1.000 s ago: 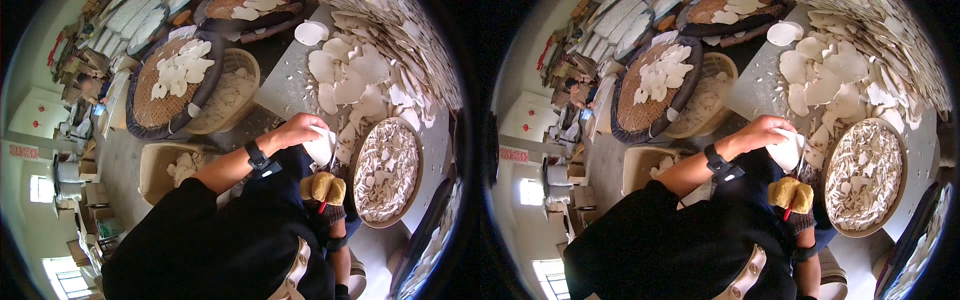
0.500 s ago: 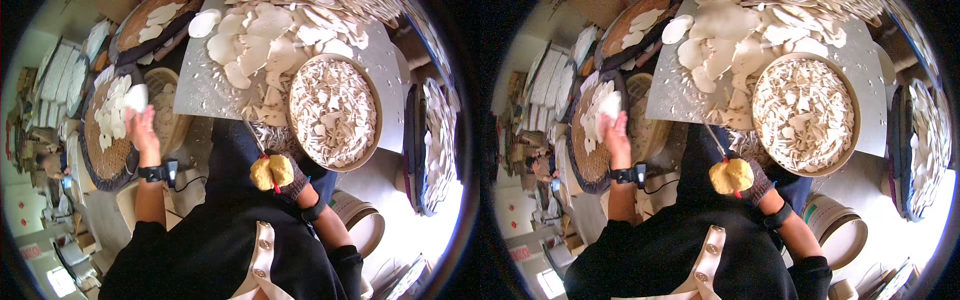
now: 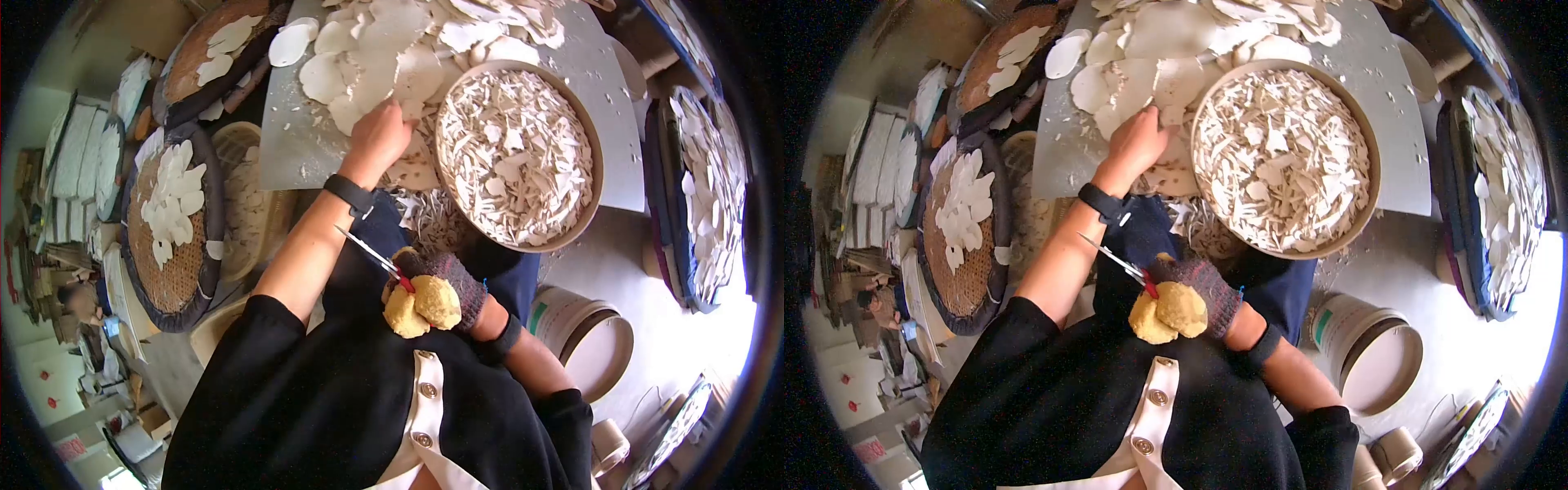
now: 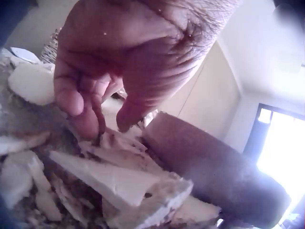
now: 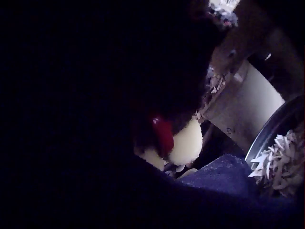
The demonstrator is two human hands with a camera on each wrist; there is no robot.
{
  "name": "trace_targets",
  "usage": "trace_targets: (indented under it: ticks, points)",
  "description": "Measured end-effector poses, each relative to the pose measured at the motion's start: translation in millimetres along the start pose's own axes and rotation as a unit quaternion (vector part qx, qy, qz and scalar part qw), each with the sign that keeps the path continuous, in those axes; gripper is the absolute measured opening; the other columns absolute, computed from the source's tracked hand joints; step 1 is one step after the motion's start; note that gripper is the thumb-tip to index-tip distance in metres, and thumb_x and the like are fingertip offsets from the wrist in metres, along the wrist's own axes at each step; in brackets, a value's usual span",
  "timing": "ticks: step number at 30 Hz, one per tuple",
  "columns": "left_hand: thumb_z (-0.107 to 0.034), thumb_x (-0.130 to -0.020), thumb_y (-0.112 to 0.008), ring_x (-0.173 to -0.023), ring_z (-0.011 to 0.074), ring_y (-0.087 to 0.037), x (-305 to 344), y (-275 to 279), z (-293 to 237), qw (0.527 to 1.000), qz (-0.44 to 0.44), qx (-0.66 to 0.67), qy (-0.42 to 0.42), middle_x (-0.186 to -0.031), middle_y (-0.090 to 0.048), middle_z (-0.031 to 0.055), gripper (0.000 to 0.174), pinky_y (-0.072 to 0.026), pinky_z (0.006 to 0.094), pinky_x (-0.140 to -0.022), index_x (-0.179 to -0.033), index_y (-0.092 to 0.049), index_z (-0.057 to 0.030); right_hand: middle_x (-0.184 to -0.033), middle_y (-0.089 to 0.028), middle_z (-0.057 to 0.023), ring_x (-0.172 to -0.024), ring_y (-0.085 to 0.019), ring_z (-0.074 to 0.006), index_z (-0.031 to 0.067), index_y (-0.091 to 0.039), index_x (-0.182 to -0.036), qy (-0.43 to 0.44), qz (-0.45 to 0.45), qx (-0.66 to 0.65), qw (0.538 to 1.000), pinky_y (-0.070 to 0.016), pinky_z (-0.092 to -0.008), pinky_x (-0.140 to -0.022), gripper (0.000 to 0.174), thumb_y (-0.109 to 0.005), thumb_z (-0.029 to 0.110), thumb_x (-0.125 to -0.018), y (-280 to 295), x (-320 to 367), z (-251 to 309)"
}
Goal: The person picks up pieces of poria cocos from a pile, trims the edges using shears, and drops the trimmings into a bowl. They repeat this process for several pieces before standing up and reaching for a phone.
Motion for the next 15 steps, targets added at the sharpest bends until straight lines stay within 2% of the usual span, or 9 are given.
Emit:
trace_targets:
  ticks: [2, 7, 9, 10, 11, 12, 13, 14, 15]
  points:
    - [-0.026, -0.080, -0.057, -0.084, 0.0367, -0.059, -8, -7, 7, 1.000, 0.006, 0.006, 0.007, -0.092, -0.062, 0.0192, 0.033, -0.0469, 0.0415, -0.073, -0.103, -0.055, -0.0021, -0.076, -0.060, -0.0159, -0.074, -0.060, -0.0334, 0.0075, -0.057, -0.096, 0.008, -0.026, -0.002, 1.000, -0.0488, -0.0376, -0.063, 0.025, -0.058, 0.021, -0.075, 2, 1, 1]
    - [-0.015, -0.081, -0.062, -0.063, 0.0170, -0.062, 5, 1, 25, 0.977, -0.028, 0.210, 0.025, -0.084, -0.063, 0.0115, 0.021, -0.0487, 0.0266, -0.056, -0.095, -0.056, -0.0003, -0.074, -0.059, -0.0167, -0.073, -0.059, -0.0363, 0.0075, -0.057, -0.095, 0.002, -0.041, 0.022, 0.999, -0.0481, -0.0395, -0.061, 0.030, -0.062, 0.024, -0.070, 5, -1, 2]
    - [-0.011, -0.082, -0.061, -0.065, 0.0136, -0.061, 20, 6, 39, 0.922, -0.032, 0.382, 0.053, -0.082, -0.062, 0.0099, 0.016, -0.0488, 0.0241, -0.056, -0.092, -0.055, 0.0002, -0.074, -0.059, -0.0167, -0.073, -0.059, -0.0366, 0.0061, -0.057, -0.095, -0.027, -0.044, 0.073, 0.996, -0.0481, -0.0394, -0.061, 0.034, -0.063, 0.025, -0.068, 8, -2, 3]
    - [-0.009, -0.083, -0.060, -0.065, 0.0118, -0.061, 30, 9, 43, 0.883, -0.035, 0.464, 0.067, -0.081, -0.062, 0.0091, 0.014, -0.0489, 0.0229, -0.056, -0.091, -0.054, 0.0005, -0.072, -0.059, -0.0169, -0.069, -0.059, -0.0355, 0.0042, -0.056, -0.096, 0.024, -0.086, 0.020, 0.996, -0.0476, -0.0404, -0.061, 0.034, -0.060, 0.026, -0.070, 1, -3, -17]
    - [-0.010, -0.085, -0.057, -0.067, 0.0159, -0.062, 42, 15, 42, 0.842, -0.029, 0.532, 0.081, -0.083, -0.062, 0.0128, 0.012, -0.0505, 0.0249, -0.058, -0.090, -0.052, 0.0007, -0.081, -0.059, -0.0148, -0.077, -0.059, -0.0304, 0.0011, -0.054, -0.099, -0.029, -0.081, -0.299, 0.950, -0.0478, -0.0397, -0.068, 0.031, -0.057, 0.022, -0.076, -16, -2, -59]
    - [-0.010, -0.085, -0.057, -0.069, 0.0174, -0.063, 55, 20, 40, 0.805, -0.007, 0.580, 0.124, -0.084, -0.062, 0.0137, 0.017, -0.0513, 0.0262, -0.061, -0.097, -0.049, 0.0003, -0.091, -0.059, -0.0127, -0.084, -0.059, -0.0252, -0.0020, -0.053, -0.102, -0.081, -0.065, -0.585, 0.804, -0.0480, -0.0391, -0.074, 0.029, -0.054, 0.018, -0.081, -37, -1, -103]
    - [-0.010, -0.086, -0.056, -0.070, 0.0181, -0.063, 65, 16, 41, 0.782, -0.016, 0.609, 0.132, -0.085, -0.062, 0.0141, 0.022, -0.0516, 0.0268, -0.062, -0.102, -0.046, 0.0002, -0.100, -0.058, -0.0107, -0.091, -0.059, -0.0200, -0.0051, -0.051, -0.104, -0.126, -0.042, -0.809, 0.573, -0.0482, -0.0385, -0.081, 0.026, -0.050, 0.015, -0.087, -49, 0, -124]
    - [-0.010, -0.086, -0.056, -0.071, 0.0188, -0.063, 75, 11, 40, 0.757, -0.023, 0.638, 0.139, -0.085, -0.062, 0.0146, 0.026, -0.0519, 0.0274, -0.063, -0.107, -0.044, 0.0002, -0.108, -0.056, -0.0134, -0.096, -0.057, -0.0230, -0.0051, -0.050, -0.108, -0.036, -0.094, -0.604, 0.791, -0.0452, -0.0407, -0.088, 0.026, -0.048, 0.012, -0.087, -41, 0, -122]
    - [-0.009, -0.086, -0.056, -0.071, 0.0190, -0.063, 84, 11, 34, 0.760, -0.037, 0.635, 0.133, -0.086, -0.062, 0.0146, 0.031, -0.0519, 0.0278, -0.064, -0.112, -0.042, -0.0005, -0.111, -0.055, -0.0139, -0.099, -0.056, -0.0241, -0.0048, -0.049, -0.109, -0.021, -0.046, -0.745, 0.665, -0.0436, -0.0407, -0.091, 0.027, -0.047, 0.012, -0.088, -39, -9, -109]
Point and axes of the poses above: each hand's wrist, its own x-axis away from the middle knuckle, its own y-axis out of the back of the hand, z = x × y, the point moved 3 cm from there along -x, towards the middle knuckle
